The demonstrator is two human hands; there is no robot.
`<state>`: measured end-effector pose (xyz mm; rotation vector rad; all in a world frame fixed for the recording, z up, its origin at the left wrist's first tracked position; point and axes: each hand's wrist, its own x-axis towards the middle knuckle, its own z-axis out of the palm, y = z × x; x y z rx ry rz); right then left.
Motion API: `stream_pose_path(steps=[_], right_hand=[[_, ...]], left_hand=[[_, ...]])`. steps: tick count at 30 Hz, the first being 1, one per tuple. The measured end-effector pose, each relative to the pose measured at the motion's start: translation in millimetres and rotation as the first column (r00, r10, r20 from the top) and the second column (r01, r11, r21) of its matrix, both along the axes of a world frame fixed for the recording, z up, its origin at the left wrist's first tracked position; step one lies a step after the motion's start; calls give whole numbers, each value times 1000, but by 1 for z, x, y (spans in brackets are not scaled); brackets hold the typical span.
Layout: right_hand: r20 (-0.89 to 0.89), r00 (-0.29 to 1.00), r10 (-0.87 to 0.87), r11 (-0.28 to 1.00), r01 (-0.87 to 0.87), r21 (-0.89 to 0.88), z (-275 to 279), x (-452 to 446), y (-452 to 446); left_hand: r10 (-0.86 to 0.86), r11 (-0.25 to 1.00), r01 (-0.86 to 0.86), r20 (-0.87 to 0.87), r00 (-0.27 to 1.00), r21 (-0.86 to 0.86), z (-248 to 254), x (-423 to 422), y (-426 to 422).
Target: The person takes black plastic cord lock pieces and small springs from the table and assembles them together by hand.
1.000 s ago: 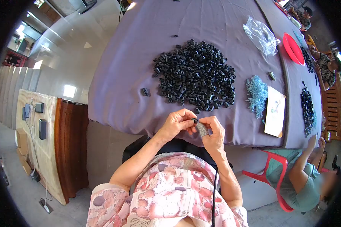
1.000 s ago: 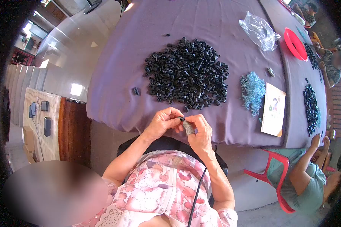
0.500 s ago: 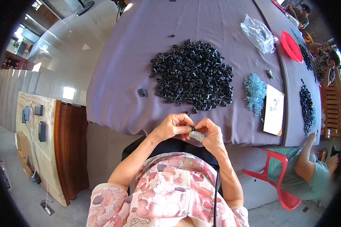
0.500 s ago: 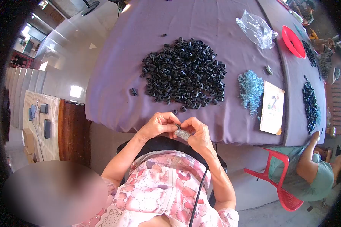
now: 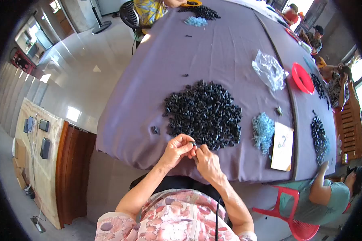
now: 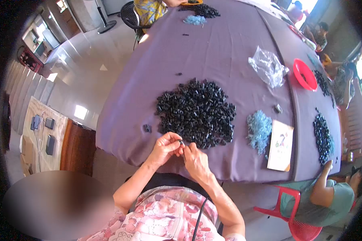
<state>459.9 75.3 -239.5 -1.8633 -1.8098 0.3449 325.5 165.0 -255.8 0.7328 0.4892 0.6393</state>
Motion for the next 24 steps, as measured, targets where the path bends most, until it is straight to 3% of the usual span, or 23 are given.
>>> stream_pose_path(steps=[6,12,16,19,20,23,24], right_hand=[[49,999,7,1000,-7,11,-7,-1,-4],[13,999,-40,999,40,-14,-7,-2,-9],[-146,985,-96,995,100,16,-3,6,-15],[-502,851,-152,988,139,-63,7,11,-21],[-607,744,-280,957,169,-235,10,12,-24],[-812,476,-338,941,194,-278,-4,15,-33],[-853,447,-269,961,185,-206,-7,15,-35]], left_hand=[[-13,998,16,37,999,-63,-7,-5,-5],[-77,996,79,-60,995,39,-9,-4,-5],[-81,990,94,-125,989,104,-8,-3,-7],[-114,977,142,-168,979,161,-2,1,-9],[-132,973,162,-180,975,164,-1,3,-11],[-166,964,203,-206,964,173,-1,10,-18],[-168,963,205,-208,964,175,-2,13,-19]])
